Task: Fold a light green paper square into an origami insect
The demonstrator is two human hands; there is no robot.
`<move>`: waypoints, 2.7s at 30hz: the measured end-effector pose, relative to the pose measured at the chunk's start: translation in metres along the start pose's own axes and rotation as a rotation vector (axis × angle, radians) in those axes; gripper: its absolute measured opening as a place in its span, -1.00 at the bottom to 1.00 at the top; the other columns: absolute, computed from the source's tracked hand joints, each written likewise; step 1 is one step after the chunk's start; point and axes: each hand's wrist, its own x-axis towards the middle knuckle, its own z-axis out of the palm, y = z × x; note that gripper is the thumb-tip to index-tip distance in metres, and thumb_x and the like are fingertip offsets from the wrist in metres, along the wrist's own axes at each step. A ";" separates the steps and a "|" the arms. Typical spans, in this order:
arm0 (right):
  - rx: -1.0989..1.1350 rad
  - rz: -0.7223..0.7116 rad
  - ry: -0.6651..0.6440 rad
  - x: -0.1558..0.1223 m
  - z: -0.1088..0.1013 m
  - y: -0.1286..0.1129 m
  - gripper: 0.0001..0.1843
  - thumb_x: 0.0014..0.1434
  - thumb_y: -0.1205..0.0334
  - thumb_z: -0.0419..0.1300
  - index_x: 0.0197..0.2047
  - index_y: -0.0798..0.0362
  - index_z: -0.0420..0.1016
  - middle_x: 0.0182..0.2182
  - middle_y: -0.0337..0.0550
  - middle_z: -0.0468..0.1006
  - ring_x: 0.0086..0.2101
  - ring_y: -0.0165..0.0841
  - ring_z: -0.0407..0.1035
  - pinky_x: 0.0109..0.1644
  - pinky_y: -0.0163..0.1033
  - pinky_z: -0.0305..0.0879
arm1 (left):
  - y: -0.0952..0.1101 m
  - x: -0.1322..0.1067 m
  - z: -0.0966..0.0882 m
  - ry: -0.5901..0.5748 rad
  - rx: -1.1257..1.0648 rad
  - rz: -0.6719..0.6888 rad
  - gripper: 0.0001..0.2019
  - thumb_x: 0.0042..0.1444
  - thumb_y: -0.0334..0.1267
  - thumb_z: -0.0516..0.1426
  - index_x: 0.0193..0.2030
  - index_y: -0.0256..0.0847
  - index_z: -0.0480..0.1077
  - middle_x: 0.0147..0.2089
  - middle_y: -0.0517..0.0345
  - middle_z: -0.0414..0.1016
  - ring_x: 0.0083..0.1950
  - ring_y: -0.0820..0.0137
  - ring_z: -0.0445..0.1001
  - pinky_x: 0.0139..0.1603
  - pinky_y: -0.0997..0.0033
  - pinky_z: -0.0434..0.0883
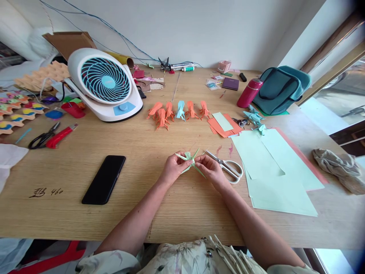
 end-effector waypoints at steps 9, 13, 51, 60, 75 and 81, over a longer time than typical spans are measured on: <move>0.018 -0.006 0.020 0.005 0.003 0.011 -0.58 -0.03 -0.10 0.49 -0.28 0.00 0.49 -0.41 -0.23 0.52 -0.40 -0.37 0.35 -0.34 -0.25 0.27 | 0.002 0.000 0.001 -0.083 0.028 0.013 -0.59 -0.08 0.05 0.40 -0.42 -0.25 0.41 -0.50 0.31 0.28 -0.45 0.54 0.21 -0.40 0.51 0.15; 0.004 -0.015 0.031 0.003 0.006 0.013 -0.60 -0.03 -0.04 0.50 -0.29 0.00 0.48 -0.43 -0.25 0.49 -0.41 -0.38 0.34 -0.35 -0.26 0.25 | 0.001 -0.002 0.002 -0.061 0.024 0.020 -0.56 0.01 0.10 0.35 -0.47 -0.25 0.37 -0.53 0.34 0.18 -0.48 0.56 0.12 -0.44 0.51 0.08; 0.130 -0.040 -0.021 -0.002 0.006 0.006 -0.62 0.09 -0.08 0.43 -0.31 0.00 0.43 -0.43 -0.28 0.44 -0.43 -0.42 0.30 -0.33 -0.28 0.25 | -0.010 -0.003 0.002 -0.130 0.012 -0.088 -0.55 0.04 0.15 0.32 -0.30 -0.28 0.53 -0.51 0.30 0.27 -0.50 0.57 0.17 -0.47 0.54 0.12; 0.125 -0.044 -0.030 -0.003 0.006 0.006 -0.63 0.11 -0.08 0.42 -0.29 0.00 0.43 -0.42 -0.26 0.44 -0.42 -0.41 0.30 -0.33 -0.27 0.25 | -0.005 -0.003 0.003 -0.114 0.126 -0.026 -0.59 0.08 0.12 0.26 -0.36 -0.27 0.49 -0.53 0.28 0.28 -0.50 0.54 0.19 -0.46 0.52 0.16; 0.059 -0.096 0.044 -0.004 0.004 0.003 -0.69 0.16 -0.07 0.37 -0.21 -0.05 0.46 -0.32 -0.21 0.46 -0.32 -0.34 0.34 -0.21 -0.21 0.32 | 0.005 -0.010 0.009 0.053 0.495 0.322 -0.90 0.13 -0.26 0.23 -0.39 -0.18 0.49 -0.38 0.17 0.44 -0.33 0.41 0.37 -0.26 0.45 0.27; 0.040 -0.135 0.044 -0.002 0.003 0.001 -0.66 0.14 -0.11 0.38 -0.22 -0.05 0.46 -0.30 -0.18 0.49 -0.28 -0.30 0.36 -0.16 -0.17 0.36 | 0.004 -0.010 0.009 0.023 0.479 0.276 -0.92 0.11 -0.27 0.22 -0.35 -0.19 0.53 -0.38 0.17 0.44 -0.35 0.42 0.36 -0.27 0.45 0.27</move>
